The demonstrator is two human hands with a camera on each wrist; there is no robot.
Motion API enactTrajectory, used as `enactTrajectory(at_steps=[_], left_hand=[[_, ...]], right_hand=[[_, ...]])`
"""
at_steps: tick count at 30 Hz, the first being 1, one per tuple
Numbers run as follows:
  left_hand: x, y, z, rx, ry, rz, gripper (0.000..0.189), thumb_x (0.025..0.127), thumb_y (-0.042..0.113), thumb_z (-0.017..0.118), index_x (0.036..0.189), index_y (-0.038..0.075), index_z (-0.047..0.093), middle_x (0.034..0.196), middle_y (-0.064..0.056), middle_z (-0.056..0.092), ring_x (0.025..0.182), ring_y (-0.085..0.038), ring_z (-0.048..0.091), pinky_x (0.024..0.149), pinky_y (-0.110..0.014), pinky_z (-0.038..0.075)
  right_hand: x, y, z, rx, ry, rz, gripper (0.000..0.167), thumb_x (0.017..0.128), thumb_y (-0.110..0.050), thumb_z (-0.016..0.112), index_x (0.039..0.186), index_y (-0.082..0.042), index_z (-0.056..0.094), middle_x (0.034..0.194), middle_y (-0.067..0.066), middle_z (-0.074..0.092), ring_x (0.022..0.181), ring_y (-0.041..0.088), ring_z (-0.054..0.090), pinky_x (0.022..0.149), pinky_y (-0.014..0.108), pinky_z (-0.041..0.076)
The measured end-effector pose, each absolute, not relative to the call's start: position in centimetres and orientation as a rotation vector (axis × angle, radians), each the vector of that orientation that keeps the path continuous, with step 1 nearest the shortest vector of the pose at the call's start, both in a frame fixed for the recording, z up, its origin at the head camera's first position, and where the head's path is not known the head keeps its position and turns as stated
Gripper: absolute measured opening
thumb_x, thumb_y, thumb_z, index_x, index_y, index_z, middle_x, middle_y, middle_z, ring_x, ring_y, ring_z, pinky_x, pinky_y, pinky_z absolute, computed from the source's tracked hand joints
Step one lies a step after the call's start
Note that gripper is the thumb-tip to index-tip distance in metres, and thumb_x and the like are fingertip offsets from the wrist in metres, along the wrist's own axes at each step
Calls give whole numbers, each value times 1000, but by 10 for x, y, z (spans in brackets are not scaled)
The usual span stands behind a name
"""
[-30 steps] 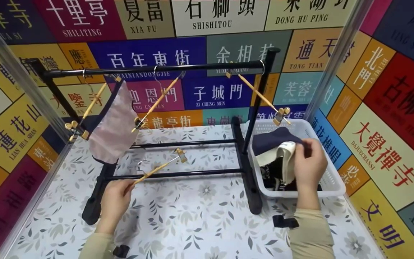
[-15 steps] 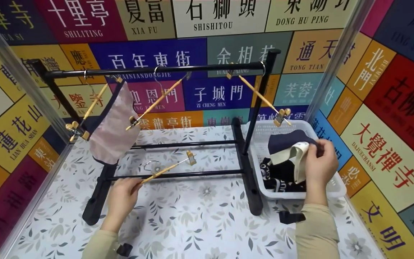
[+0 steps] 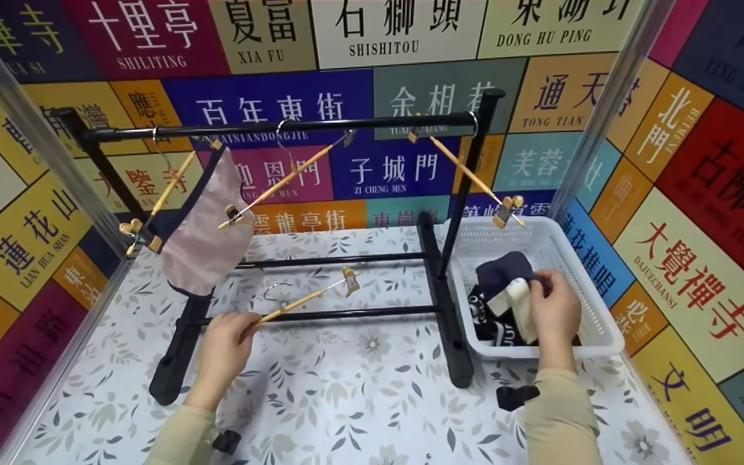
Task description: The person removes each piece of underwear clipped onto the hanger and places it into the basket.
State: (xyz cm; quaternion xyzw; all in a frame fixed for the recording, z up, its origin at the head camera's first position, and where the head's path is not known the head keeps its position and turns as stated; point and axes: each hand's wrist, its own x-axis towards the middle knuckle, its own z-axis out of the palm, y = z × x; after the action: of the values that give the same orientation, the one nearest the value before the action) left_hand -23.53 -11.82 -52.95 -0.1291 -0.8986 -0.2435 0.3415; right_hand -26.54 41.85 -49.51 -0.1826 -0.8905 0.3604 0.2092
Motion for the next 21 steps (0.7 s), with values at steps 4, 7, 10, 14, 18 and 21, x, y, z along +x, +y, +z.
enactTrajectory(at_steps=[4, 7, 10, 14, 18, 21], left_hand=[[-238, -119, -526, -338, -2320, -631, 13, 78, 1, 79, 86, 10, 74, 78, -5, 70, 70, -27, 59, 64, -42, 48], [-239, -122, -524, -346, -2297, -626, 13, 78, 1, 79, 86, 10, 74, 77, -5, 69, 69, -27, 59, 63, -42, 48], [-240, -126, -521, -351, -2280, -622, 12, 79, 2, 79, 86, 10, 74, 77, -5, 69, 68, -28, 59, 64, -43, 48], [-241, -131, -518, -341, -2280, -628, 10, 81, 3, 78, 87, 9, 74, 79, -6, 70, 70, -31, 60, 67, -44, 49], [-244, -136, -515, -305, -2294, -626, 10, 80, 3, 77, 87, 9, 74, 80, -7, 70, 71, -32, 61, 67, -46, 50], [-246, -140, -514, -279, -2294, -623, 10, 80, 3, 77, 87, 8, 74, 78, -8, 69, 70, -33, 61, 66, -46, 49]], right_hand=[[-262, 418, -510, -363, -2616, 967, 33, 103, -26, 49, 124, -3, 61, 121, 24, 62, 111, 41, 57, 92, 53, 41], [-261, 418, -519, -280, -2708, 918, 34, 103, -27, 50, 123, -2, 61, 122, 26, 62, 112, 45, 56, 92, 58, 41], [-261, 419, -525, -218, -2793, 881, 36, 103, -29, 50, 125, -2, 60, 125, 27, 60, 113, 47, 55, 93, 60, 40], [-262, 419, -529, -171, -2864, 865, 39, 103, -30, 51, 126, 1, 58, 126, 29, 58, 114, 48, 53, 94, 61, 38], [-262, 420, -531, -155, -2893, 878, 40, 102, -30, 53, 125, 2, 58, 125, 31, 58, 114, 50, 53, 95, 62, 38], [-261, 419, -530, -149, -2888, 874, 39, 102, -29, 53, 125, 2, 58, 125, 30, 58, 114, 50, 53, 95, 62, 38]])
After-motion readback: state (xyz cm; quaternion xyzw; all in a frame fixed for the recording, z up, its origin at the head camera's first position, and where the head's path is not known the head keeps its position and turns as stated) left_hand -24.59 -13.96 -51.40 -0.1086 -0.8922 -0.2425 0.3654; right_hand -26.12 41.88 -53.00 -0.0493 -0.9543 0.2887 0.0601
